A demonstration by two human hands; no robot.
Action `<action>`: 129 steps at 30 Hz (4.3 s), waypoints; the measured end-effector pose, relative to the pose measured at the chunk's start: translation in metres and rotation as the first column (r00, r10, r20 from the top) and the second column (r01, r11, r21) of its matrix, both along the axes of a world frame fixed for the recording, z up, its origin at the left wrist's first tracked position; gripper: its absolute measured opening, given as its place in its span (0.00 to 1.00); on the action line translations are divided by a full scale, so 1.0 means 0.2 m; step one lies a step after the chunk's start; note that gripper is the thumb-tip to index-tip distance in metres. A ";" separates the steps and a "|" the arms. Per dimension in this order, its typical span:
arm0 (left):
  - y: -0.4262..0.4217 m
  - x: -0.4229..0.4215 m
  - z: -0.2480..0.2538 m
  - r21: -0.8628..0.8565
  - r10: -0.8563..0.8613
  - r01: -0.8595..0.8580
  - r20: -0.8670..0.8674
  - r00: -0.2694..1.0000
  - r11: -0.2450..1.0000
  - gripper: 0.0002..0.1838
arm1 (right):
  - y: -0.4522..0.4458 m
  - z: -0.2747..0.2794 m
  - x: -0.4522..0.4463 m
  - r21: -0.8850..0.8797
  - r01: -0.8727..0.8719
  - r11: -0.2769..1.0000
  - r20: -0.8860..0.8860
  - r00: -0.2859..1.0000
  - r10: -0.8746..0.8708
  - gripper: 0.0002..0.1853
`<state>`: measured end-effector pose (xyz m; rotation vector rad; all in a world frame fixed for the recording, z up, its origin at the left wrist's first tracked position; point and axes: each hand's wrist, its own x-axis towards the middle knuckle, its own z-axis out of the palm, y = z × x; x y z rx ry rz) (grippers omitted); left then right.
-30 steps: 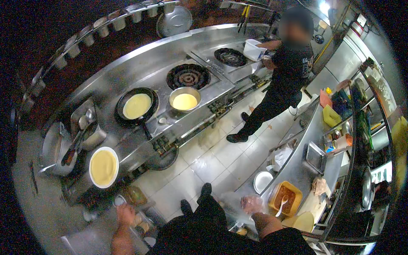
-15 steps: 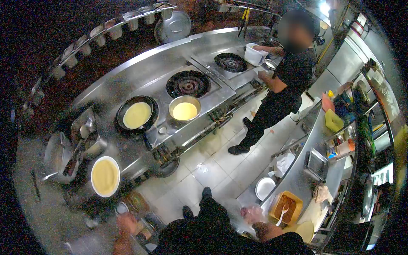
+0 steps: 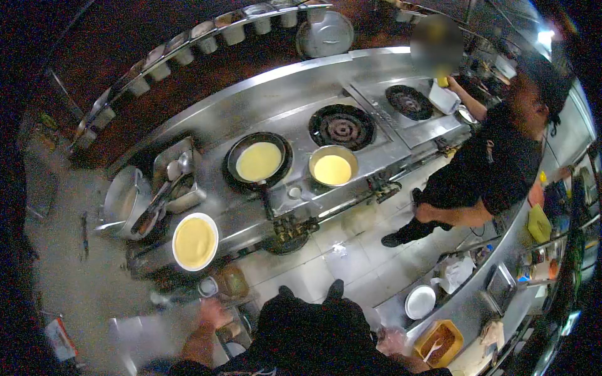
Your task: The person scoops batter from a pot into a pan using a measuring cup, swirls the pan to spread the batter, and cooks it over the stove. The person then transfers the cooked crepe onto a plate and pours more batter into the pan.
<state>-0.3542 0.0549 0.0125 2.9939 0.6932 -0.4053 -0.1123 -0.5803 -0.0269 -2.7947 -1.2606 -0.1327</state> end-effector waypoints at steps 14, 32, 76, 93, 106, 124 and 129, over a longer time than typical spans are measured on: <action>0.06 0.32 -1.28 -0.433 -0.168 0.086 -0.155 0.974 0.897 0.14 | 1.10 0.10 0.82 -0.499 -0.011 0.867 -0.636 0.684 -0.357 0.22; -0.02 -0.07 -1.07 -0.533 0.464 -0.336 0.124 0.877 0.777 0.07 | 2.53 0.25 1.15 0.209 0.104 0.972 -0.765 0.636 0.097 0.32; 0.28 0.30 -1.21 -0.645 0.299 -0.395 -0.260 0.918 0.654 0.19 | 3.03 0.40 1.32 0.090 0.281 0.955 -0.881 -0.425 0.208 0.18; 1.24 0.10 -0.22 -0.455 0.920 -0.802 0.252 0.301 0.387 0.21 | 2.83 0.51 1.40 0.076 0.362 0.929 -0.808 -0.524 0.270 0.21; 1.08 0.30 -0.49 -0.601 0.878 -0.647 0.394 0.271 0.469 0.15 | 2.67 0.59 1.46 0.000 0.383 0.924 -0.999 -0.044 0.018 0.26; 0.76 0.77 -0.24 -0.739 0.910 -0.532 0.337 0.240 0.414 0.17 | 2.65 0.93 1.44 0.028 0.211 0.977 -0.925 0.375 -0.054 0.24; 0.73 0.82 -0.13 -0.854 0.960 -0.440 0.232 0.156 0.277 0.16 | 2.57 0.74 1.49 0.096 0.064 0.993 -0.837 0.545 0.046 0.24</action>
